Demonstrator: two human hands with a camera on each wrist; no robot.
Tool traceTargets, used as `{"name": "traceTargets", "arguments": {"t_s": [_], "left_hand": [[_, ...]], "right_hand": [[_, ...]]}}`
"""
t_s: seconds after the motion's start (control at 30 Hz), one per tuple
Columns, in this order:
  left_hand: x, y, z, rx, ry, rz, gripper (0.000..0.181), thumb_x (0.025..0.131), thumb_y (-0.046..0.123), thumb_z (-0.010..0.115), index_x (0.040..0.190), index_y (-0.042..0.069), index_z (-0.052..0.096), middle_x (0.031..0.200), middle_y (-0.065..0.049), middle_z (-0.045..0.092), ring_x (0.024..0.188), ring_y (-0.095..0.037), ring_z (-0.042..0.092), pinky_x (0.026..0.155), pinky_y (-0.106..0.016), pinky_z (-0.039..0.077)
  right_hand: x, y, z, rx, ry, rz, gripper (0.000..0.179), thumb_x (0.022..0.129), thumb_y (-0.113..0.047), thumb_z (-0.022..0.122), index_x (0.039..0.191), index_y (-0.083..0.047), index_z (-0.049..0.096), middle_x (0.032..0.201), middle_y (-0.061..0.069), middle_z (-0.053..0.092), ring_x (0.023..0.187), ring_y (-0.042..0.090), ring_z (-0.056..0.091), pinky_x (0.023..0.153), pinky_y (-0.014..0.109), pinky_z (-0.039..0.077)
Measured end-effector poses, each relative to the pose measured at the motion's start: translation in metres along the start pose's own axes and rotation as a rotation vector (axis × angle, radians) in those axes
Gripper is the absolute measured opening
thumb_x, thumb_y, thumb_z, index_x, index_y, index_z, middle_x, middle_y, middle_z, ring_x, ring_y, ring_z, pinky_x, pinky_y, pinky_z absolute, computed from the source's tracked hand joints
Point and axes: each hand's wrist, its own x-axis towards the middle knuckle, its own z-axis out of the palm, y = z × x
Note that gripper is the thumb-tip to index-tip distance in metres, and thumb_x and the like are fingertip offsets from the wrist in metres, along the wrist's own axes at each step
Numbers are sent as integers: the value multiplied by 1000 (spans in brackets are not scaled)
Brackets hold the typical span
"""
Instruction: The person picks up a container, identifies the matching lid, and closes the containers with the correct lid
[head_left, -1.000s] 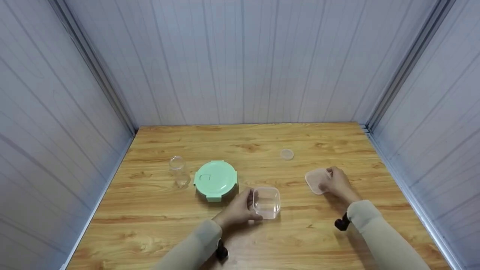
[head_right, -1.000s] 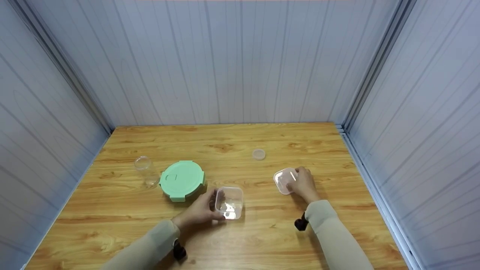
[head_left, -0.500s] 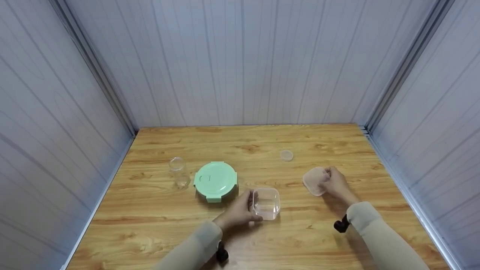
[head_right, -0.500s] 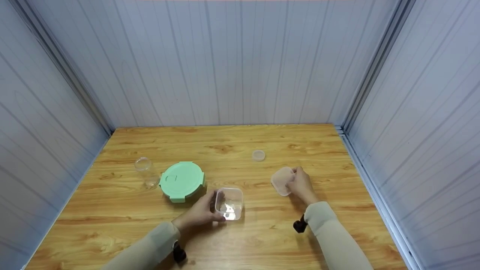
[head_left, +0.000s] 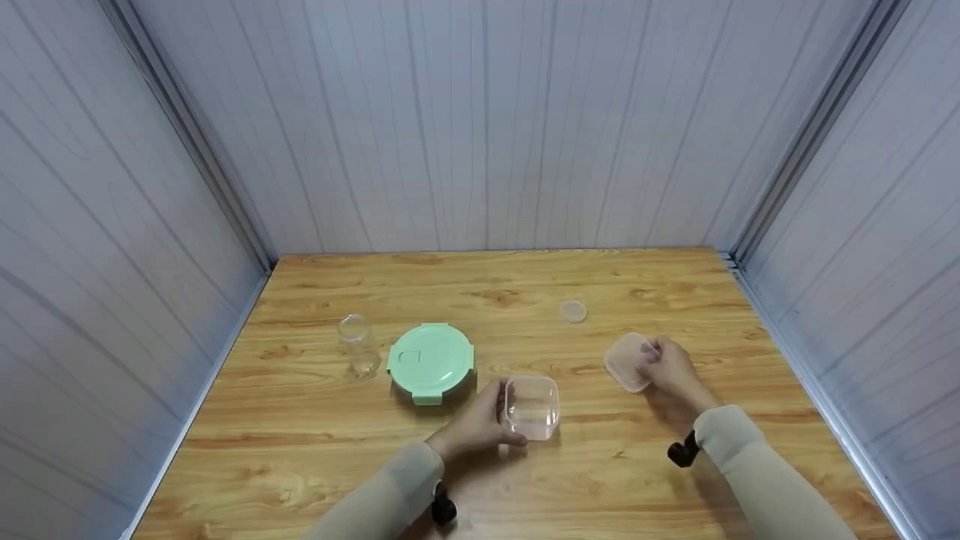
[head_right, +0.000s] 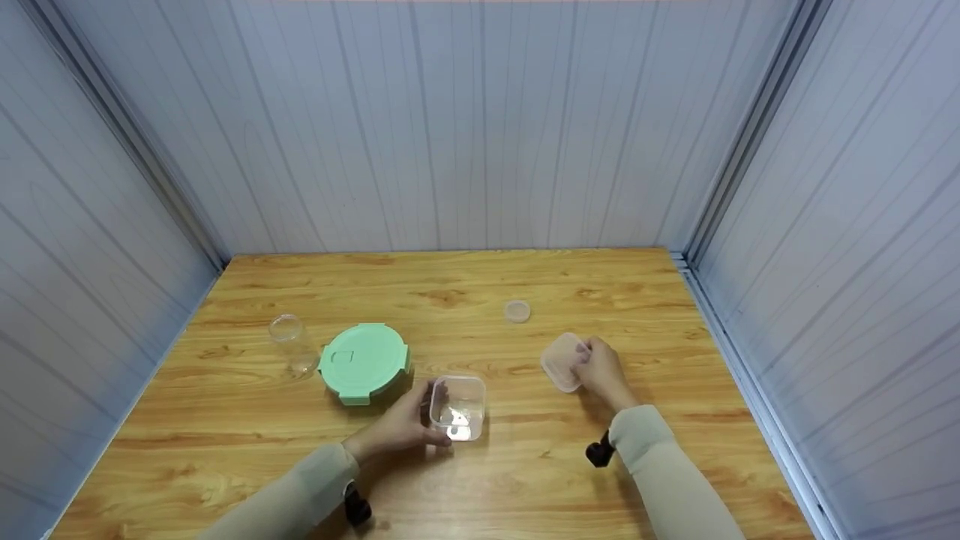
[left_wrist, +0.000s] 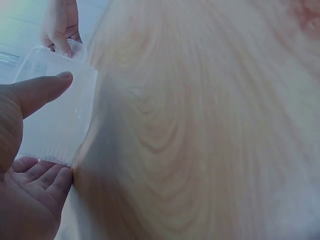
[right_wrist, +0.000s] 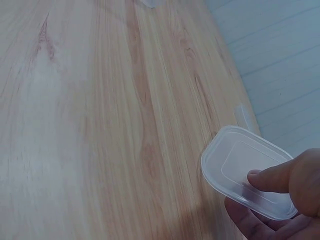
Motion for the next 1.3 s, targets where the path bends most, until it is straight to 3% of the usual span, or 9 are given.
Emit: {"name": "traceTargets", "arguments": {"t_s": [0.2,0.43,0.7,0.87,0.97,1.3], "left_hand": [[1,2,-6,-11,-1,-3,105,77,14,99,160,-3,37,163,-24,49,152,-37,48,131,-51,34],[0,8,-15,7,-17,-14,103,79,21,100,160,2,39,165,-24,47,154,-43,45,130,-54,36],[0,12,-22,20,-58,28,98,81,25,99,157,2,43,162,-21,51,152,-48,47,129,-59,36],[0,16,-27,44,-38,6,94,86,36,94,159,4,45,165,-18,49,153,-45,46,127,-58,40],[1,20,-31,34,-22,6,86,91,33,90,160,6,47,165,-15,49,153,-43,46,125,-59,41],[11,29,-42,12,107,96,58,100,25,81,149,1,59,154,-22,60,144,-44,55,121,-58,46]], "right_hand": [[0,-3,0,2,-24,18,22,99,0,71,116,11,62,114,27,69,105,31,66,74,21,54],[1,-7,0,29,-38,22,18,100,0,71,112,8,61,120,28,69,111,34,68,74,22,56],[1,-15,3,40,36,-60,22,98,-2,75,111,10,63,102,21,70,88,14,63,66,18,54],[0,-21,7,110,55,-87,15,99,0,74,106,8,64,116,28,73,95,5,65,73,14,56],[0,-24,9,160,45,-111,12,100,2,73,105,9,65,118,29,73,97,3,65,76,15,59],[-6,-42,15,257,12,-107,13,102,1,72,109,10,65,116,26,73,93,6,70,77,22,63]]}}
